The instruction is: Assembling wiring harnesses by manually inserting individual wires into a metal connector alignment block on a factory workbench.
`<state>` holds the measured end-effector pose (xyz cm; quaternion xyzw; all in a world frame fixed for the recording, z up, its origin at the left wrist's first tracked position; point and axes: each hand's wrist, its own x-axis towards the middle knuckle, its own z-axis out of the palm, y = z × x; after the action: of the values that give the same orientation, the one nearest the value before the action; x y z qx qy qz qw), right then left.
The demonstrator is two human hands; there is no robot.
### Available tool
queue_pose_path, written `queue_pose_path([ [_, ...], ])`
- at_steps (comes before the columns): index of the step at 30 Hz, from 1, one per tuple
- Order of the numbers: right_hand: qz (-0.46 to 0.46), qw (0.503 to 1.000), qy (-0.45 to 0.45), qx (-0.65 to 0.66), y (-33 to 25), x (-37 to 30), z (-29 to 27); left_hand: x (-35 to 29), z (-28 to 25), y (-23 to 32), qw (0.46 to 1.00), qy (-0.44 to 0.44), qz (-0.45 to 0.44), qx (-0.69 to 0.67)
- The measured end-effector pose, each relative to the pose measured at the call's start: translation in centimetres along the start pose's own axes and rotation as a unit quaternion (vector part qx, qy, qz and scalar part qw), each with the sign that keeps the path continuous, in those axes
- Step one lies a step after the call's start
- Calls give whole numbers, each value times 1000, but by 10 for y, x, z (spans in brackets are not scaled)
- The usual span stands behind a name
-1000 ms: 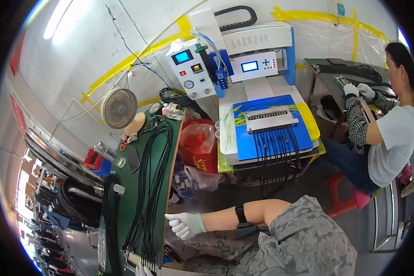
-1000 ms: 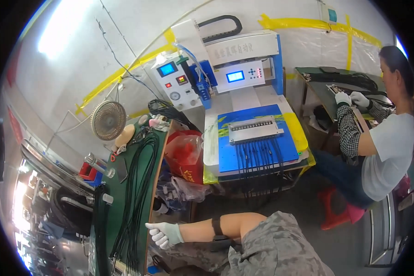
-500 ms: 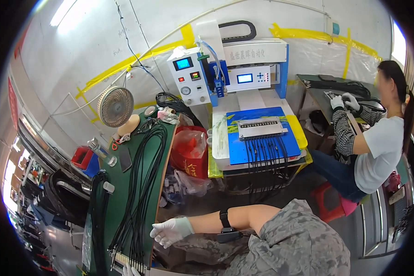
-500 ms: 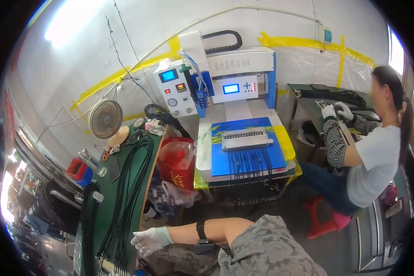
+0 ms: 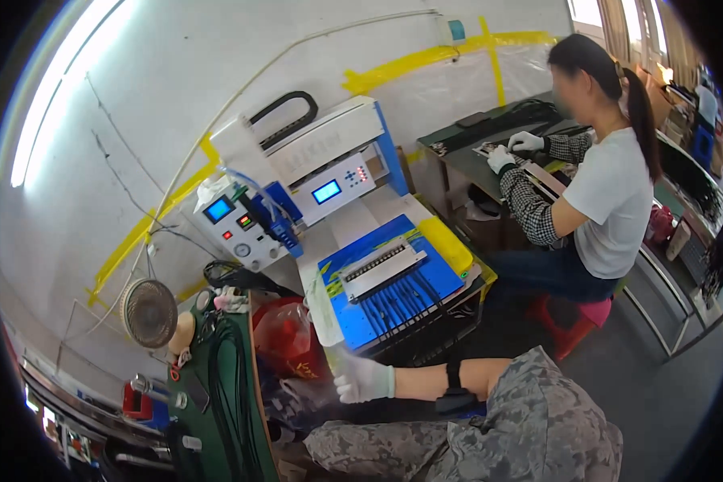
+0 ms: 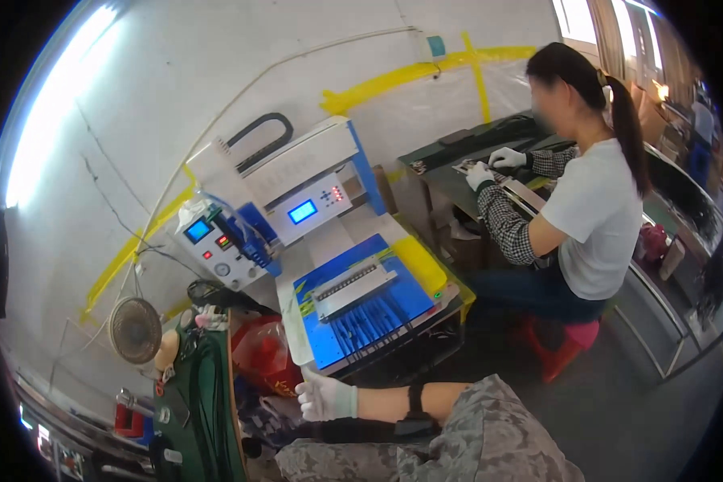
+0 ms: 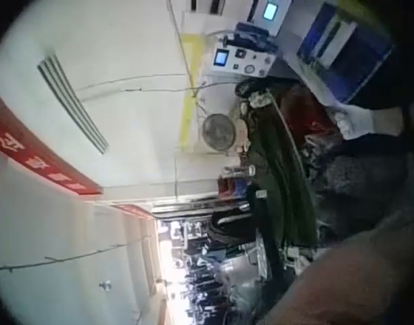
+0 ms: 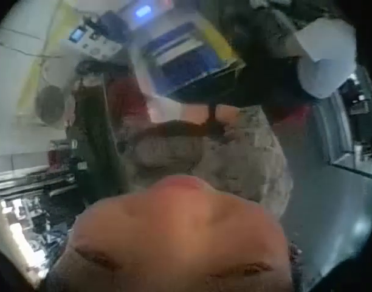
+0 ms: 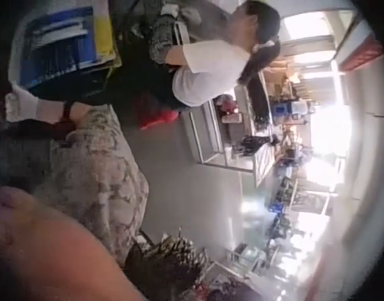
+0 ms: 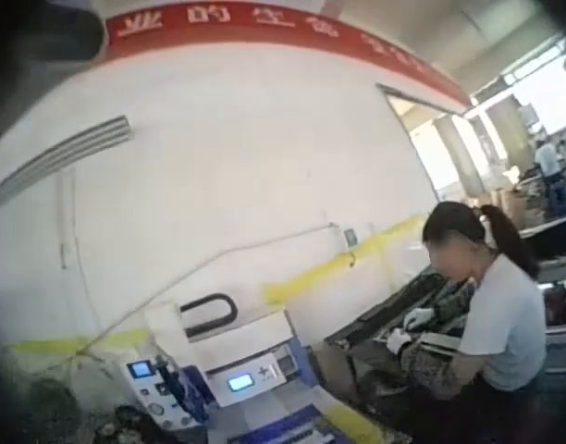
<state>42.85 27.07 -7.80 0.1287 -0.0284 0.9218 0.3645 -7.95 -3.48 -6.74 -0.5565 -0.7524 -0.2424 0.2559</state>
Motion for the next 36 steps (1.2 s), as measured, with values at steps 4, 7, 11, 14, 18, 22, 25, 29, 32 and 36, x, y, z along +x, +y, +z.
queue_pose_path([
  [4, -49, 996, 71, -30, -24, -40, 37, 35, 2, -6, 999, 11, 41, 13],
  [7, -76, 993, 85, 13, -43, -50, 48, 63, -9, 1, 997, 16, 68, 30],
  [11, -46, 997, 64, -13, -32, -49, 36, 85, -24, 9, 994, 20, 93, 49],
  [14, 19, 979, 190, -68, -12, -48, 31, 97, -3, 32, 994, 37, 101, 34],
  [18, 58, 959, 276, -14, 20, -51, 44, 114, 27, 63, 992, 77, 105, 4],
  [22, -1, 998, -52, 26, -25, -47, 48, 133, 42, 85, 987, 105, 118, -11],
  [25, -113, 978, -159, -67, -70, -31, 94, 128, 12, 72, 987, 84, 133, 10],
  [29, 22, 996, -85, 10, -46, 2, 81, 121, -10, 67, 987, 50, 149, 28],
  [32, 51, 992, -33, -115, 10, 19, 48, 104, -22, 60, 988, 31, 146, 37],
  [36, 149, 964, 65, -212, 61, 42, -7, 87, -32, 55, 989, 8, 143, 46],
])
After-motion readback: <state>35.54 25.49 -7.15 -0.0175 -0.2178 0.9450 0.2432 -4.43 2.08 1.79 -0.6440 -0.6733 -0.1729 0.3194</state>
